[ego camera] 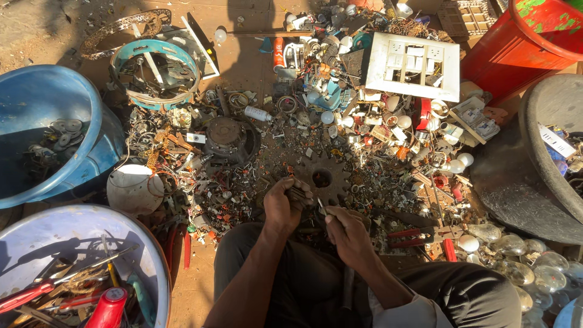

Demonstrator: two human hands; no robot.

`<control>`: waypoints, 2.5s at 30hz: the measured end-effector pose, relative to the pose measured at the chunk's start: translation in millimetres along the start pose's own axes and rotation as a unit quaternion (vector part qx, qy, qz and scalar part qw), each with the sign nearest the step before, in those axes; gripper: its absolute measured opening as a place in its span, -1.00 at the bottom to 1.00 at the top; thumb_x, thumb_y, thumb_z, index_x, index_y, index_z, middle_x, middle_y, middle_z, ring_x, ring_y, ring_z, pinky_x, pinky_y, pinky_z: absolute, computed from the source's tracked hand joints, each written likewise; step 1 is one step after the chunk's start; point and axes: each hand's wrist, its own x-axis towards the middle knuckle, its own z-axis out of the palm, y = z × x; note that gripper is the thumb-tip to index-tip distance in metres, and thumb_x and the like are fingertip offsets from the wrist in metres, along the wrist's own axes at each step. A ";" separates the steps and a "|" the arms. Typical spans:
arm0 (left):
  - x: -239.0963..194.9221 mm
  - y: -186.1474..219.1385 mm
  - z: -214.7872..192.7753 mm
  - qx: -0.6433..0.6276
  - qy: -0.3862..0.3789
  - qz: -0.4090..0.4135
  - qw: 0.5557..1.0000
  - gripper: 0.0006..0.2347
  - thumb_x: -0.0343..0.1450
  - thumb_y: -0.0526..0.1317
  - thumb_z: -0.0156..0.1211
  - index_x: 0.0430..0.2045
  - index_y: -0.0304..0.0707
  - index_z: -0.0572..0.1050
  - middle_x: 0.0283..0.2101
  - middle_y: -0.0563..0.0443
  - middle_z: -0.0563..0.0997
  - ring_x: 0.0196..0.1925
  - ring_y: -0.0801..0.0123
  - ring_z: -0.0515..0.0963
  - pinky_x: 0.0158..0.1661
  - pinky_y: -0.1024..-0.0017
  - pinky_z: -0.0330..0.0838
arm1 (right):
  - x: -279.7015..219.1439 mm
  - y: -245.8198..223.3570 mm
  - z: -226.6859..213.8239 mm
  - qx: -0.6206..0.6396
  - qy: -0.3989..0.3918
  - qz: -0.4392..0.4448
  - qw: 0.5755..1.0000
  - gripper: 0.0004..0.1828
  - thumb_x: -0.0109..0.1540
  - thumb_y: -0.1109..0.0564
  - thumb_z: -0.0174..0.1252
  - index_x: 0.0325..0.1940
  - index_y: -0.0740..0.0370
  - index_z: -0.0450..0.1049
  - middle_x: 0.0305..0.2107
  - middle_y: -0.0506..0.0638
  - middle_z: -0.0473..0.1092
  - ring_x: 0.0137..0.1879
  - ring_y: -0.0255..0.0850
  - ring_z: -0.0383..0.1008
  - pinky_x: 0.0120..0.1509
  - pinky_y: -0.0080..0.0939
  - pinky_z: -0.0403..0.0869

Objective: The person sits on the ground and uses a hammer and pliers to dismantle a metal gear-like object. They repeatedly strike the object with the hammer to break it apart and use pliers to pull off pieces. The person works on the object continuously, separating fragments and discarding them into the surrounding pile of scrap.

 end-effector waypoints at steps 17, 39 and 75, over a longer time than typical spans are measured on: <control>-10.0 -12.7 15.1 0.154 -0.086 0.030 0.984 -0.77 0.53 -0.30 -0.12 -0.44 -0.39 0.51 -0.39 -0.15 0.59 -0.36 0.20 0.55 -0.22 0.22 0.52 | 3.5 -49.8 -10.0 -0.107 0.001 -0.056 0.993 -0.66 0.37 0.15 0.11 0.15 0.41 0.52 -0.20 0.17 0.58 -0.18 -0.05 0.63 -0.16 -0.05 0.55; -6.2 -51.5 4.1 0.257 0.043 0.194 0.946 -0.51 0.66 0.09 -0.24 -0.56 -0.29 0.35 -0.57 -0.07 0.47 -0.57 0.39 0.37 -0.50 0.33 0.38 | -12.4 -43.7 31.7 -0.189 0.089 -0.025 0.978 -0.61 0.34 0.19 0.13 0.23 0.39 0.45 -0.19 0.24 0.55 -0.31 0.05 0.63 -0.35 -0.02 0.58; 33.4 -54.8 4.4 0.767 -0.073 0.185 0.609 -0.53 0.52 0.06 0.17 0.17 -0.35 0.48 0.07 -0.30 0.64 0.09 -0.15 0.64 0.00 0.02 0.57 | -26.3 -2.3 -39.5 -0.185 -0.138 0.209 0.950 -0.52 0.29 -0.02 0.23 0.26 0.16 0.47 0.08 0.02 0.49 0.09 -0.06 0.58 0.18 -0.02 0.51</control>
